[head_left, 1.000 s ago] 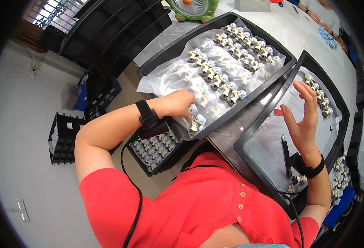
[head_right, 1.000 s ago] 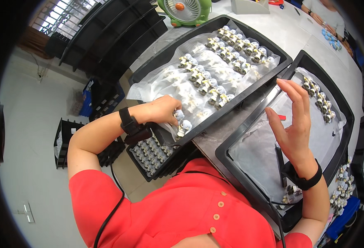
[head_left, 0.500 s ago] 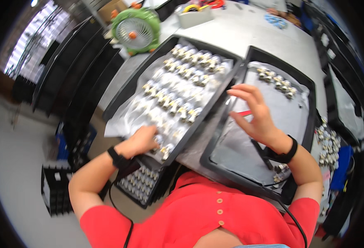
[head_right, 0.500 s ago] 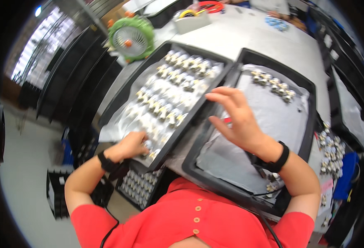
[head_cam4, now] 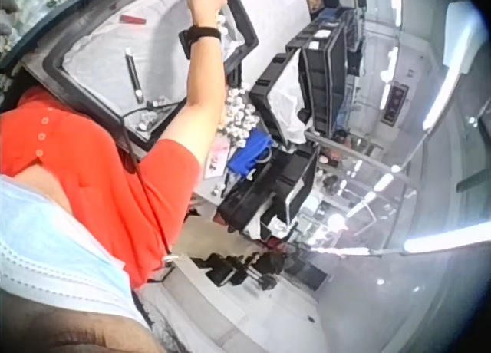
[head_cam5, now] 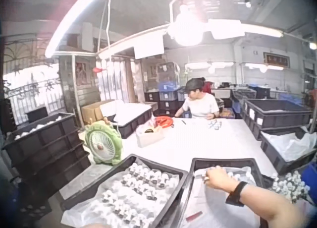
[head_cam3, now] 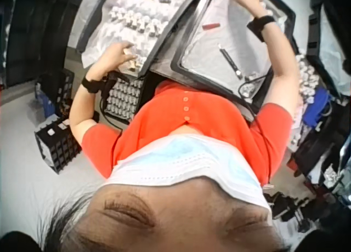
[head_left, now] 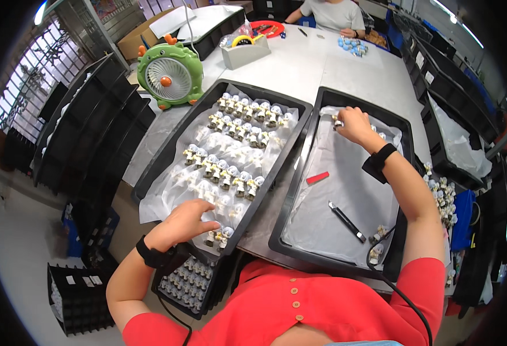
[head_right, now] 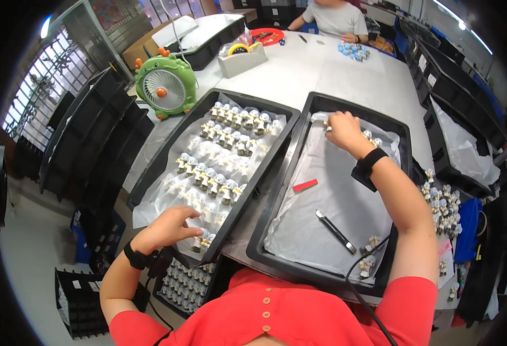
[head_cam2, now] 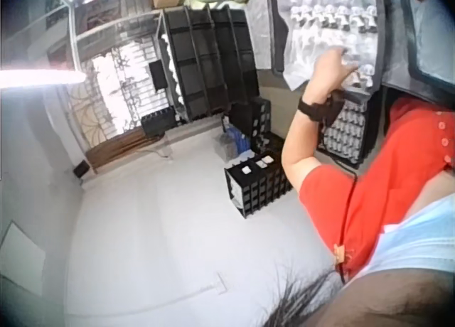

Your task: The person repeatedly picks up small figurines from a tray, uses a red tool to adjust or clean parts of the figures, and places them back into the tray. The task involves repetitive handling of identical small objects in a batch process.

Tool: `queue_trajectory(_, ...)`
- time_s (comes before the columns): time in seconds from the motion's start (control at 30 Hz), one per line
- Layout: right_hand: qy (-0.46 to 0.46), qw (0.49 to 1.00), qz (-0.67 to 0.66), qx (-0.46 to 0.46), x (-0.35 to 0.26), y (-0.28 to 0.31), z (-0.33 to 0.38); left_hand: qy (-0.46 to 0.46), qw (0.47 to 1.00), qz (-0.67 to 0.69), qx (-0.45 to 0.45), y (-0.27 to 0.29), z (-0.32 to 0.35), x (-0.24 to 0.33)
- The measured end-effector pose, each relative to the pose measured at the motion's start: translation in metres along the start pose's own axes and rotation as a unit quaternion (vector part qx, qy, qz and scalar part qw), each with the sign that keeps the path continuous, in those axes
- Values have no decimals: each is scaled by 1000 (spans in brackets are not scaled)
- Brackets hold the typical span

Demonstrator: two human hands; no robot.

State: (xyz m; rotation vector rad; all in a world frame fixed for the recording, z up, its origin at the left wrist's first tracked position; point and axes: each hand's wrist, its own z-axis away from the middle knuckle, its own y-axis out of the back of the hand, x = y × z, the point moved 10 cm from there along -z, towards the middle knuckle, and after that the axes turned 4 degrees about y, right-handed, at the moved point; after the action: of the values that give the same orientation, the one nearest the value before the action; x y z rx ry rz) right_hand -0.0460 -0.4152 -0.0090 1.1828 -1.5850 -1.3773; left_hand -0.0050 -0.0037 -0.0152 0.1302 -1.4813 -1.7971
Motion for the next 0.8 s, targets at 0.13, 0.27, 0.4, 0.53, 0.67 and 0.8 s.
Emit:
queue_trajectory(0.13, -69, 996, 24, -55, 44, -53, -23, -53, 992, 110, 35, 18, -3, 51)
queue_trajectory(0.27, -70, 997, -17, -34, 30, -53, -24, -179, 973, 133, 65, 27, -4, 112)
queue_trajectory(0.4, -19, 998, -40, -39, 16, -36, -11, -219, 944, 248, 1, 23, -21, 159)
queue_trajectory(0.53, 64, 990, -116, -47, -4, -41, -3, -262, 912, 311, -45, 22, -27, 192)
queue_trajectory(0.67, 21, 992, -121, -24, 5, -50, -1, -235, 881, 395, -113, 8, -40, 201)
queue_trajectory(0.8, -31, 986, -157, -46, 8, -46, 0, -211, 845, 473, -133, -3, -54, 191)
